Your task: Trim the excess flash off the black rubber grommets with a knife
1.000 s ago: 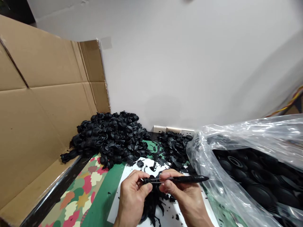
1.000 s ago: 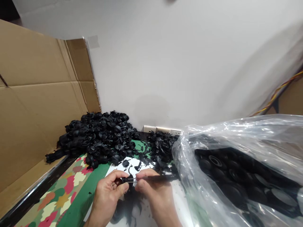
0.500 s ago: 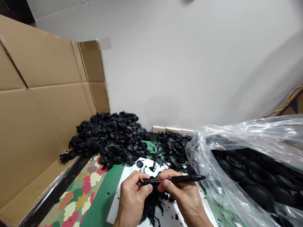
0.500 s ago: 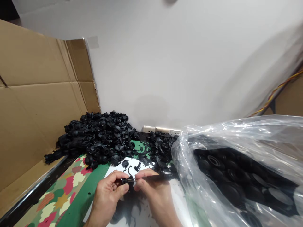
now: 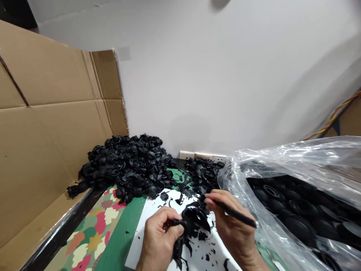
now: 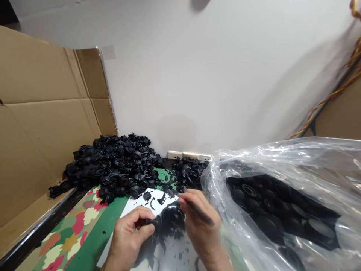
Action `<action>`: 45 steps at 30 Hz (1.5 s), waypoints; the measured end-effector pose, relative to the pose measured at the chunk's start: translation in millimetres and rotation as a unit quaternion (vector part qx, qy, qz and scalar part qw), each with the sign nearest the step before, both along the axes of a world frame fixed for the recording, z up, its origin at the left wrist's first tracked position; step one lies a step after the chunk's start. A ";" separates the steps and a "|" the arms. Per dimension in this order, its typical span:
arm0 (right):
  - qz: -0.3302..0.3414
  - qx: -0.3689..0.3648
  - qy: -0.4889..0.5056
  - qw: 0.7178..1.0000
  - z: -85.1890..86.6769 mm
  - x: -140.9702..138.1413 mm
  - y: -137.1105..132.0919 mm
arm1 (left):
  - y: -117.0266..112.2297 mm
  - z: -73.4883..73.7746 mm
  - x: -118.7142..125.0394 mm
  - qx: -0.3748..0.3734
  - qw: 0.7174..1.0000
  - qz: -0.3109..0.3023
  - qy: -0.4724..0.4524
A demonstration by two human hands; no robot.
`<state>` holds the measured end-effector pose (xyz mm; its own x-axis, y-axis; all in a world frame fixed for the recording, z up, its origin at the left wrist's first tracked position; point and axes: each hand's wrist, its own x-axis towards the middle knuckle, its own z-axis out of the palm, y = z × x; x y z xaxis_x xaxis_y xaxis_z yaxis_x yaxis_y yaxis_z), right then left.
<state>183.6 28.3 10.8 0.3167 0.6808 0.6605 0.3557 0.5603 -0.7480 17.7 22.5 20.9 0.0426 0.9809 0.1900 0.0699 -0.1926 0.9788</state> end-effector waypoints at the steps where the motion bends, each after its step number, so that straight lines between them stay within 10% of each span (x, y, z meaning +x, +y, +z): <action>1: -0.017 -0.032 0.037 0.999 -2.7 5.1 3.1 | 0.8 -0.5 -0.3 -0.002 1.000 0.014 -0.003; 6: 0.029 -0.234 0.181 0.955 -16.0 12.4 9.4 | 2.7 -4.6 -1.6 -0.027 0.998 0.051 -0.022; 27: 0.258 -0.302 0.105 0.912 -5.7 -30.1 -5.9 | 7.9 -9.3 -5.6 -0.039 0.995 0.082 -0.033; 45: 0.205 -0.303 0.299 0.881 -6.0 -25.1 -2.2 | 10.7 -8.9 -9.6 0.020 0.992 0.119 0.038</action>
<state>158.5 26.0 4.9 0.1299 0.9894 -0.0652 -0.3435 -0.0168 -0.9390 8.1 33.2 12.0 -0.1746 0.9563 0.2346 0.1907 -0.2009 0.9609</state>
